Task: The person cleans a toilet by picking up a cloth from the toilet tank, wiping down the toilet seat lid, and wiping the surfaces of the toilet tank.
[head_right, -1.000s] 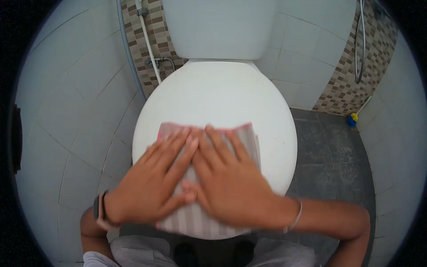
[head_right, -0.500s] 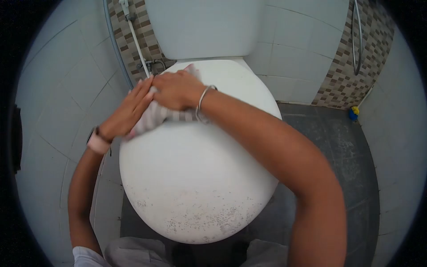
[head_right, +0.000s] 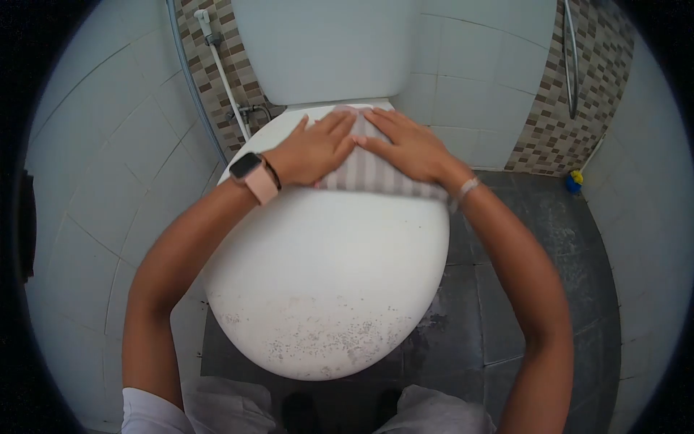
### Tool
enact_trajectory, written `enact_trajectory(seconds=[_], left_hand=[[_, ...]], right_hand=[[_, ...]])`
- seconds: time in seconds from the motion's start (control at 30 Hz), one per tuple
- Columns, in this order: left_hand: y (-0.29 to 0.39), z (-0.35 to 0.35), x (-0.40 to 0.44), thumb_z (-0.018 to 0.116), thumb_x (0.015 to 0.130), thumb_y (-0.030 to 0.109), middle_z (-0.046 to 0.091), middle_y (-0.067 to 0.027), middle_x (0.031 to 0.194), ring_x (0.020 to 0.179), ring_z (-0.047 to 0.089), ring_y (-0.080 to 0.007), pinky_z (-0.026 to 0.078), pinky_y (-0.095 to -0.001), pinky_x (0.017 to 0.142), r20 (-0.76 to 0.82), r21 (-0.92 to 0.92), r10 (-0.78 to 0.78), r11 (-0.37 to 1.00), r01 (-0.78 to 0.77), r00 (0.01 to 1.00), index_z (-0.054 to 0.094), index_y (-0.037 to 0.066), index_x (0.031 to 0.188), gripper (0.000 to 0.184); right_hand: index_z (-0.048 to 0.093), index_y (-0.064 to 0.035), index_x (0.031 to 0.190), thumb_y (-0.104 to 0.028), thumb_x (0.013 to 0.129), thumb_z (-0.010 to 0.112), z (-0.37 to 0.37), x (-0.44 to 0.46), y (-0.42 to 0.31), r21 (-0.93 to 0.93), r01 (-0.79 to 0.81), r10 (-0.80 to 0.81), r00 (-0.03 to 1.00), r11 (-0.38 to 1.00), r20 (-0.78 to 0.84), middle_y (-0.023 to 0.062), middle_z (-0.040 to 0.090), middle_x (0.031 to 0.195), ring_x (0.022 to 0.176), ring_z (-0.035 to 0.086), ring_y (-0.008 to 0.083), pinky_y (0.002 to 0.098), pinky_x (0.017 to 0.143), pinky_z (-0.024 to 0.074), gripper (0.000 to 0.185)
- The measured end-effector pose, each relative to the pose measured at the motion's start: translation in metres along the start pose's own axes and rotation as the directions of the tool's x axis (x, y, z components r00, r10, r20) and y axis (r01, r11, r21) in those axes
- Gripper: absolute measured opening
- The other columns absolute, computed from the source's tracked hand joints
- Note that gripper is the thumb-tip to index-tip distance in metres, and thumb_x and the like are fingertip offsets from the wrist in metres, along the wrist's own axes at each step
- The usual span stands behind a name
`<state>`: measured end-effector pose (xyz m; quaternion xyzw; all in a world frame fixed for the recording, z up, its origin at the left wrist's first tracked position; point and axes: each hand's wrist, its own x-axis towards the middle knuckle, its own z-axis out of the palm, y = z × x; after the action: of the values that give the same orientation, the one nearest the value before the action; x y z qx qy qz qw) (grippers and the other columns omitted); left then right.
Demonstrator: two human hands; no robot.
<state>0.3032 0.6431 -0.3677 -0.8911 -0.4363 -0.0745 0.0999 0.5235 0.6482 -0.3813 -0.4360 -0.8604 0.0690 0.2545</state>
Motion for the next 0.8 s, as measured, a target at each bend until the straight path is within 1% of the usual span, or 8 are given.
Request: enact_trajectory(seconds=[0.07,0.17,0.27,0.43,0.5,0.63,0.7,0.8], left_hand=[[0.024,-0.009,-0.024,0.025,0.105,0.044,0.032,-0.0219,0.155,0.144,0.031,-0.0379,0.023,-0.0633,0.115,-0.033,0.064,0.07,0.996,-0.068,0.997,0.032,-0.002,0.149,0.064],[0.054,-0.012,-0.058,0.027,0.104,0.045,0.038,-0.0223,0.151,0.139,0.039,-0.0404,0.021,-0.0591,0.116,-0.125,0.033,0.058,0.998,-0.055,0.99,0.033,-0.001,0.15,0.065],[0.08,-0.021,-0.103,0.035,0.103,0.041,0.04,-0.0209,0.151,0.141,0.039,-0.0347,0.018,-0.0571,0.118,-0.191,-0.013,0.086,0.996,-0.09,0.978,0.038,0.0,0.148,0.061],[0.114,-0.058,-0.178,0.04,0.102,0.04,0.042,-0.018,0.15,0.141,0.04,-0.0286,0.014,-0.0555,0.119,-0.095,-0.063,0.031,0.997,-0.037,0.995,0.04,0.001,0.147,0.06],[0.113,-0.067,-0.197,0.04,0.102,0.04,0.043,-0.0179,0.15,0.141,0.04,-0.0278,0.013,-0.0559,0.119,-0.056,-0.068,-0.006,0.998,0.002,0.998,0.04,0.001,0.147,0.059],[0.094,-0.064,-0.215,0.039,0.102,0.037,0.041,-0.0176,0.151,0.142,0.038,-0.0275,0.012,-0.0579,0.119,-0.033,-0.023,-0.105,0.994,0.104,0.994,0.039,0.0,0.147,0.058],[0.071,-0.058,-0.212,0.034,0.104,0.035,0.035,-0.0171,0.155,0.145,0.033,-0.0276,0.01,-0.0595,0.118,-0.006,0.016,-0.166,0.986,0.167,0.986,0.033,0.0,0.15,0.058],[0.013,-0.039,-0.188,0.025,0.106,0.04,0.027,-0.0143,0.16,0.148,0.026,-0.0271,0.006,-0.0631,0.117,-0.028,-0.079,-0.267,0.961,0.264,0.963,0.025,0.005,0.154,0.06]], right_hand=[[0.039,-0.0076,0.15,-0.064,0.098,0.036,-0.005,-0.032,-0.018,-0.052,-0.049,0.048,0.999,0.997,-0.014,0.0137,0.035,0.157,0.148,0.027,0.0313,0.0444,0.119,0.0205,0.077],[0.039,-0.0055,0.15,-0.058,0.099,0.041,-0.01,-0.079,-0.051,-0.094,-0.057,0.054,0.998,0.994,-0.025,0.0155,0.035,0.157,0.147,0.027,0.0334,0.0487,0.118,0.0162,0.073],[0.041,-0.003,0.148,-0.05,0.098,0.046,-0.012,-0.126,-0.093,-0.157,-0.021,0.017,0.999,0.987,-0.031,0.0186,0.035,0.156,0.147,0.027,0.0345,0.0512,0.118,0.0141,0.069],[0.04,-0.0002,0.147,-0.043,0.098,0.05,-0.014,-0.169,-0.162,-0.245,0.055,-0.036,0.996,0.968,0.081,0.0215,0.033,0.156,0.147,0.027,0.0348,0.0526,0.117,0.0141,0.066],[0.035,0.0002,0.15,-0.042,0.098,0.049,-0.014,-0.169,-0.174,-0.207,0.103,-0.066,0.982,0.973,0.175,0.0212,0.028,0.158,0.149,0.024,0.0344,0.0535,0.117,0.0132,0.069],[0.034,-0.0012,0.15,-0.047,0.1,0.041,-0.011,-0.124,-0.173,-0.138,0.273,-0.23,0.936,0.952,0.265,0.0198,0.033,0.157,0.147,0.028,0.0298,0.0503,0.117,0.0162,0.068],[0.033,-0.002,0.151,-0.049,0.101,0.038,0.005,-0.091,-0.161,-0.135,0.323,-0.287,0.93,0.937,0.232,0.0184,0.032,0.158,0.148,0.028,0.0288,0.0496,0.118,0.0163,0.069],[0.032,-0.0046,0.153,-0.052,0.102,0.033,0.032,-0.025,-0.14,-0.103,0.368,-0.346,0.92,0.924,0.182,0.0156,0.031,0.159,0.148,0.027,0.0278,0.0489,0.118,0.0161,0.07]])
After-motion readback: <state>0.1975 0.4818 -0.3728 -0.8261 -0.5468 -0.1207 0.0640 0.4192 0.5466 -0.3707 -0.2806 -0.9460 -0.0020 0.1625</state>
